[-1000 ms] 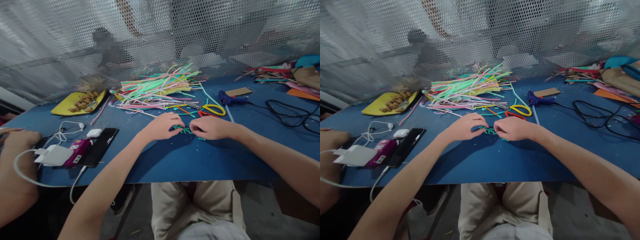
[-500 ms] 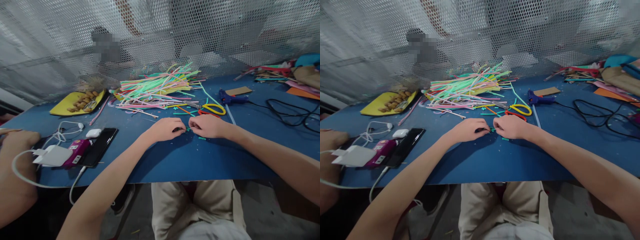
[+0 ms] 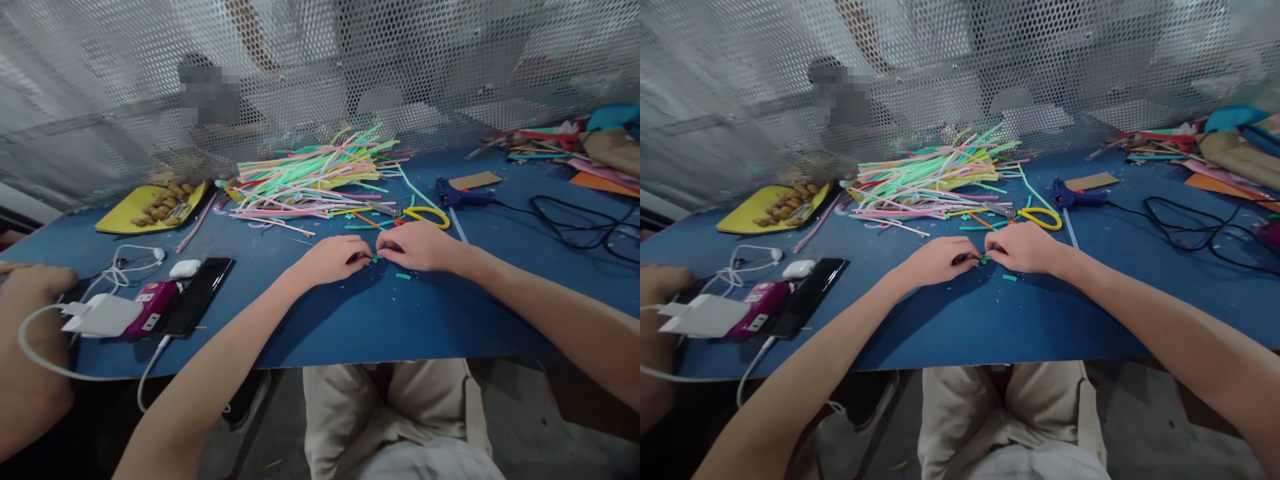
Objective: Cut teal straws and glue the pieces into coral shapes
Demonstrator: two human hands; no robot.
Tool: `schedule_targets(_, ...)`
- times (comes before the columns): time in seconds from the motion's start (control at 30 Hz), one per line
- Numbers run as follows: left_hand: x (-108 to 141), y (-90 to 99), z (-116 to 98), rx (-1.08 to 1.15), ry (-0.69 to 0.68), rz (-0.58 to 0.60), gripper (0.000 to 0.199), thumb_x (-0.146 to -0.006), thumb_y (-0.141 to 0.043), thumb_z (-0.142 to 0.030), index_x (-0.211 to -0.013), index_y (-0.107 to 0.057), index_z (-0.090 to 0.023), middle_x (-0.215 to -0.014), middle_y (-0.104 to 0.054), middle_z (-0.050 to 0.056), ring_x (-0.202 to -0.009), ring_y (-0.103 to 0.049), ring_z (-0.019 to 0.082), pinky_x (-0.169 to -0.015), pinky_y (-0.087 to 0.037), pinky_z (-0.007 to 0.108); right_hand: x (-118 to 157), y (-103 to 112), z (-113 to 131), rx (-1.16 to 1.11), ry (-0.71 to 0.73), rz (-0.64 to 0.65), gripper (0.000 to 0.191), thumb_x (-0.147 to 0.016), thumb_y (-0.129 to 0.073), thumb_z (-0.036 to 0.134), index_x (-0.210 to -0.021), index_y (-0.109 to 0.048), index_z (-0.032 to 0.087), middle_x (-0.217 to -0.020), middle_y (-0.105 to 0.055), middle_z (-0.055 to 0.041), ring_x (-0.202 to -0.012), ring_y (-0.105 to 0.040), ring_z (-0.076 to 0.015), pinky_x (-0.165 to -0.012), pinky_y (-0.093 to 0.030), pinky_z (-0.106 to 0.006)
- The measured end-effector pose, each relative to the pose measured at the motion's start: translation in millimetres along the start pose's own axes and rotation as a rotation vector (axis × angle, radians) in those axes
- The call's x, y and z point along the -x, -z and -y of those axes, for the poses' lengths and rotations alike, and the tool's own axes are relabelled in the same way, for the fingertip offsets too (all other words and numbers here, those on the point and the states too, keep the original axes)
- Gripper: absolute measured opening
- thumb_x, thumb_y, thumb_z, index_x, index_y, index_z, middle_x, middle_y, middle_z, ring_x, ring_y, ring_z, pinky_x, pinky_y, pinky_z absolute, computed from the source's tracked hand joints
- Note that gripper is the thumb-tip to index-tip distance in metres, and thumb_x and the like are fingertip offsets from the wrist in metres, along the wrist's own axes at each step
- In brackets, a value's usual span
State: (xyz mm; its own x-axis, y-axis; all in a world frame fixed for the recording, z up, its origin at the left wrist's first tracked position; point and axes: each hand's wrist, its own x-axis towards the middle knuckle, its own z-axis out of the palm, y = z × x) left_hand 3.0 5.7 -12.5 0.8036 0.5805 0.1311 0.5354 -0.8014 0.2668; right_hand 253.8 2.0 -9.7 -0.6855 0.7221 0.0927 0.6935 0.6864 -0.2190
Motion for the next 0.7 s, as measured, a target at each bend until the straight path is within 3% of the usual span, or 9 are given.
schedule_targets(0.17,0.5,0.5,-3.8,-0.016,0.025,0.007,0.022,-0.1,-0.054,-0.029,-0.111,-0.072,-0.022,-0.097,-0.069,0.004,-0.08,-0.064,0.015,-0.071,-0.043,0.026,10.9,17.1,-12.1,-0.176,0.209,0.135,0.023,-0.095,-0.055,0.034,-0.105,-0.073,0.024,-0.097,-0.077,-0.0041,-0.083,-0.067,-0.0185,-0.075,-0.042,-0.028)
schedule_targets(0.3,1.4,-0.7,-4.6,-0.024,0.035,-0.001,0.022,-0.1,-0.054,-0.03,-0.11,-0.07,-0.022,-0.097,-0.069,0.004,-0.082,-0.064,0.016,-0.073,-0.044,0.026,14.8,22.1,-12.8,-0.24,0.12,0.27,0.025,-0.088,-0.068,0.044,-0.097,-0.073,0.022,-0.083,-0.074,-0.0026,-0.073,-0.064,-0.0168,-0.067,-0.041,-0.027)
schedule_targets(0.43,2.0,-0.2,-4.8,-0.031,0.033,0.004,0.022,-0.1,-0.053,-0.032,-0.112,-0.069,-0.022,-0.097,-0.07,0.003,-0.084,-0.065,0.016,-0.073,-0.044,0.026,13.6,21.6,-8.6,-0.238,0.082,0.345,0.024,-0.09,-0.064,0.044,-0.085,-0.072,0.022,-0.074,-0.072,-0.0011,-0.066,-0.061,-0.0155,-0.065,-0.038,-0.027)
schedule_targets(0.53,1.9,2.0,-6.1,-0.028,0.037,-0.001,0.022,-0.1,-0.052,-0.03,-0.113,-0.068,-0.021,-0.096,-0.072,0.003,-0.083,-0.066,0.016,-0.073,-0.044,0.026,13.0,21.3,-7.1,-0.233,0.095,0.342,0.025,-0.092,-0.061,0.042,-0.084,-0.071,0.021,-0.075,-0.072,-0.0019,-0.067,-0.06,-0.0155,-0.065,-0.037,-0.028)
schedule_targets(0.7,2.6,4.3,-6.4,-0.041,0.038,-0.046,0.021,-0.101,-0.052,-0.03,-0.109,-0.07,-0.023,-0.093,-0.076,0.0,-0.081,-0.069,0.015,-0.073,-0.044,0.026,10.8,16.2,0.6,-0.226,0.122,0.214,0.023,-0.093,-0.058,0.039,-0.089,-0.071,0.021,-0.083,-0.074,-0.0039,-0.074,-0.062,-0.0171,-0.07,-0.037,-0.028)
